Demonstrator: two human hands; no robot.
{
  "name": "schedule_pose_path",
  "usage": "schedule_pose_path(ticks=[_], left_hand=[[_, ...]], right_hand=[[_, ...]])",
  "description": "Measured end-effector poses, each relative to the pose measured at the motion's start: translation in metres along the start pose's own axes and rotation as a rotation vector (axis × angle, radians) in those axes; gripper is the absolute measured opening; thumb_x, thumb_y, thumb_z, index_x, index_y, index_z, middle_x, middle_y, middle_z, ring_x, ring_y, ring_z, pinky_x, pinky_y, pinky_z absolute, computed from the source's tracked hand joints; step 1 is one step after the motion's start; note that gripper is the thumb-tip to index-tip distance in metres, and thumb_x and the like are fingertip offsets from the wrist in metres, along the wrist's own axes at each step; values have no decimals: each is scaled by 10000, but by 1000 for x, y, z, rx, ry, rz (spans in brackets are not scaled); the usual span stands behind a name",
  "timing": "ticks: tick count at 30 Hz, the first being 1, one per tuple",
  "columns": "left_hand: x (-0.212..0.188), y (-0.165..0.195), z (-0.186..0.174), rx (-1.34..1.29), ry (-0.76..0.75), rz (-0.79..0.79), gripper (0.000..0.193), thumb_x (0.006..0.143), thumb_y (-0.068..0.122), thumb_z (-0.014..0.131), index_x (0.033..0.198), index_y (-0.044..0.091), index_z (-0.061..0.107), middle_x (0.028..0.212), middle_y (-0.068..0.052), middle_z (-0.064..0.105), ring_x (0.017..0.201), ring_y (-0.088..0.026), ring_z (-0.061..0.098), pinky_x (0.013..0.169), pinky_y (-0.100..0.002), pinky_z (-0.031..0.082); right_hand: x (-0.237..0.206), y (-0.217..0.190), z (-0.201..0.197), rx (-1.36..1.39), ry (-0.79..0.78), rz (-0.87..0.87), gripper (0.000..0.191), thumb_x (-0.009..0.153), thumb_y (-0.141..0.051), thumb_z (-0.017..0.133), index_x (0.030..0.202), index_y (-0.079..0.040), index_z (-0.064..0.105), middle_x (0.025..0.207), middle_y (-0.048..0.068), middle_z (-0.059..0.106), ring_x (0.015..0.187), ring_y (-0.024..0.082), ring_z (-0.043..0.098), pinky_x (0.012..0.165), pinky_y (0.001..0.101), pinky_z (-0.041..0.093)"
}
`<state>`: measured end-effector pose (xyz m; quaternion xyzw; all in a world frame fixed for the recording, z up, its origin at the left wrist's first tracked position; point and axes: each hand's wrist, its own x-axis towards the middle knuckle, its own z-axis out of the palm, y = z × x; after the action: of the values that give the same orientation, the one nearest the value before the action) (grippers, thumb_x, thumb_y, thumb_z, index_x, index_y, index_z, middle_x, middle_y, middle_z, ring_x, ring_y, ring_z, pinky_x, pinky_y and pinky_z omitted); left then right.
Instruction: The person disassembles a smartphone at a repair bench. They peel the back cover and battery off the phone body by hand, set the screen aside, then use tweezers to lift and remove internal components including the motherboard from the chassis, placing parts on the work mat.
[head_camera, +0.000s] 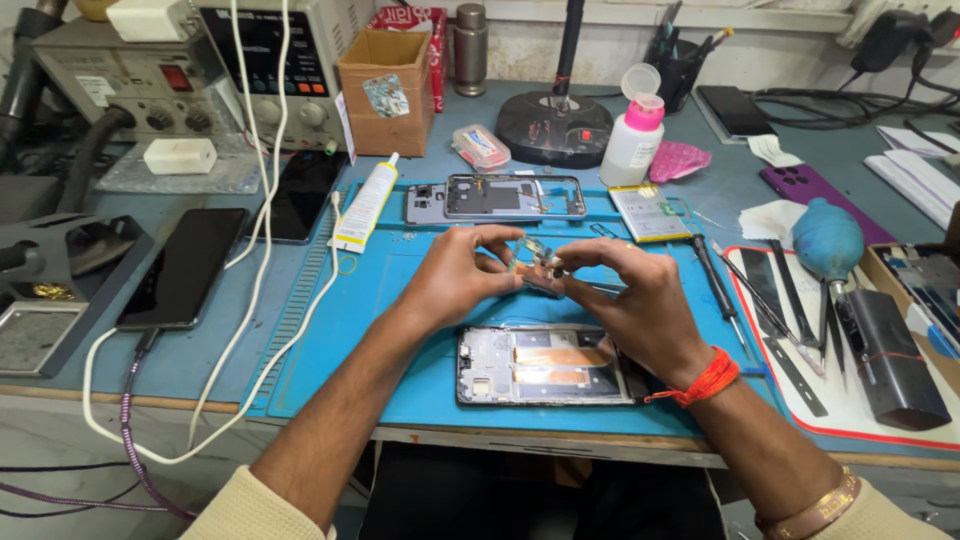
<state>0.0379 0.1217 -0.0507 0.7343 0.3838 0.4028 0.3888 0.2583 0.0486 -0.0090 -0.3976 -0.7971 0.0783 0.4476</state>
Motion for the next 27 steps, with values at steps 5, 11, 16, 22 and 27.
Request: schedule_pose_path(ticks=[5, 11, 16, 22, 27], left_hand=[[5, -8, -1, -259, -80, -39, 474, 805, 1, 789, 1266, -35, 684, 907, -67, 729, 811, -110, 707, 721, -252, 601], [0, 0, 2, -478, -101, -210, 519, 847, -16, 703, 1347, 45, 580, 959, -119, 660, 798, -177, 745, 743, -290, 652], [-2, 5, 3, -548, -167, -196, 437, 867, -45, 630, 1304, -58, 652, 1075, -145, 717, 870, -170, 751, 801, -269, 642], [-2, 9, 5, -574, -207, -184, 359, 875, -26, 658, 1234, -47, 663, 1076, -113, 715, 934, -154, 729, 811, -269, 638], [-3, 10, 7, -556, -240, -145, 354, 890, 3, 678, 1239, -57, 660, 1096, -106, 715, 944, -152, 729, 823, -273, 642]], right_hand=[[11, -2, 1, 49, -87, 97, 315, 798, -73, 819, 1100, -55, 730, 996, 70, 788, 893, 163, 783, 708, 299, 634], [18, 3, 9, 10, -55, 57, 363, 783, -70, 833, 1130, -65, 726, 972, 72, 782, 887, 164, 769, 690, 325, 604], [8, 9, 9, -75, 33, -87, 353, 788, -64, 845, 1119, -61, 724, 984, 74, 772, 904, 191, 745, 759, 329, 600], [9, 6, 13, -95, 46, -119, 351, 757, -107, 877, 1078, -75, 738, 941, 44, 770, 845, 197, 686, 704, 320, 585], [8, 2, 12, -166, 65, -183, 350, 782, -104, 865, 1106, -73, 737, 935, 41, 763, 883, 209, 690, 712, 324, 578]])
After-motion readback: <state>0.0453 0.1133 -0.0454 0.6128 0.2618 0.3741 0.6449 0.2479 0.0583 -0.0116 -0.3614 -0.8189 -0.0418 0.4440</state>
